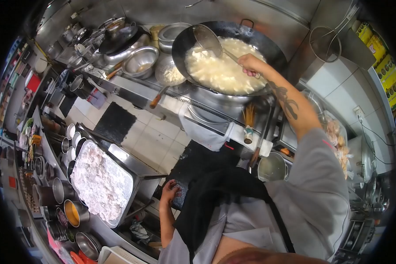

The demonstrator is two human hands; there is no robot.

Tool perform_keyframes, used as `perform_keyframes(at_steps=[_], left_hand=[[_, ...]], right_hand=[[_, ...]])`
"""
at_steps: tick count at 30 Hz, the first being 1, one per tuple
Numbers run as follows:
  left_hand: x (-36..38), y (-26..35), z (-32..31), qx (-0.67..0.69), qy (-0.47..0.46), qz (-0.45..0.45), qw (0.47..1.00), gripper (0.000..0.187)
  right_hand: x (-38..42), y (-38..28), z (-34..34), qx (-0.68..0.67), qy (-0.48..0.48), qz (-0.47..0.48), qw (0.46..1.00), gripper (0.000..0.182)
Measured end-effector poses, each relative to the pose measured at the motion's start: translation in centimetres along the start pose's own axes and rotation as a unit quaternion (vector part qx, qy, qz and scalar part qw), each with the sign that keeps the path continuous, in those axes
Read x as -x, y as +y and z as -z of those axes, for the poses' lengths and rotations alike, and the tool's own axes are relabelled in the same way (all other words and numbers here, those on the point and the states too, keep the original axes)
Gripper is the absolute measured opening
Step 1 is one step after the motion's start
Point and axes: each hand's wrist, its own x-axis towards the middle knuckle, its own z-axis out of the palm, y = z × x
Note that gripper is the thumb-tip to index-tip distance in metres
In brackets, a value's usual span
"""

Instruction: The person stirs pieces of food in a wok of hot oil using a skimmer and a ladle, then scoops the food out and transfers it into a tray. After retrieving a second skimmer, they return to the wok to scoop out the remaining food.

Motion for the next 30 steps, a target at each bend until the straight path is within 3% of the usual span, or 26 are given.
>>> perform_keyframes(at_steps=[8, 14, 18, 21, 26, 30], left_hand=[[1.6, 1.4, -0.8, -0.022, -0.015, 0.03, 0.999, 0.056], [-0.5, 4.6, -0.7, -0.062, -0.101, 0.004, 0.993, 0.051], [0.3, 9.8, -3.0, -0.102, -0.184, -0.013, 0.978, 0.047], [1.5, 14.5, -6.5, -0.146, -0.266, -0.045, 0.952, 0.047], [5.0, 21.8, -15.9, -0.179, -0.443, -0.152, 0.865, 0.048], [12.9, 26.7, -29.4, -0.202, -0.509, -0.201, 0.812, 0.048]], right_hand=[[9.6, -1.1, 2.9, 0.037, -0.063, 0.044, 0.996, 0.027], [15.5, -0.5, 5.0, 0.031, -0.053, 0.029, 0.998, 0.027], [18.7, 2.1, 3.6, -0.028, 0.038, 0.079, 0.996, 0.028], [19.1, 6.5, -1.4, -0.063, 0.179, 0.08, 0.979, 0.033], [21.6, 12.5, -7.4, -0.219, 0.207, 0.059, 0.952, 0.027], [23.5, 14.4, -10.4, -0.28, 0.209, 0.03, 0.936, 0.025]])
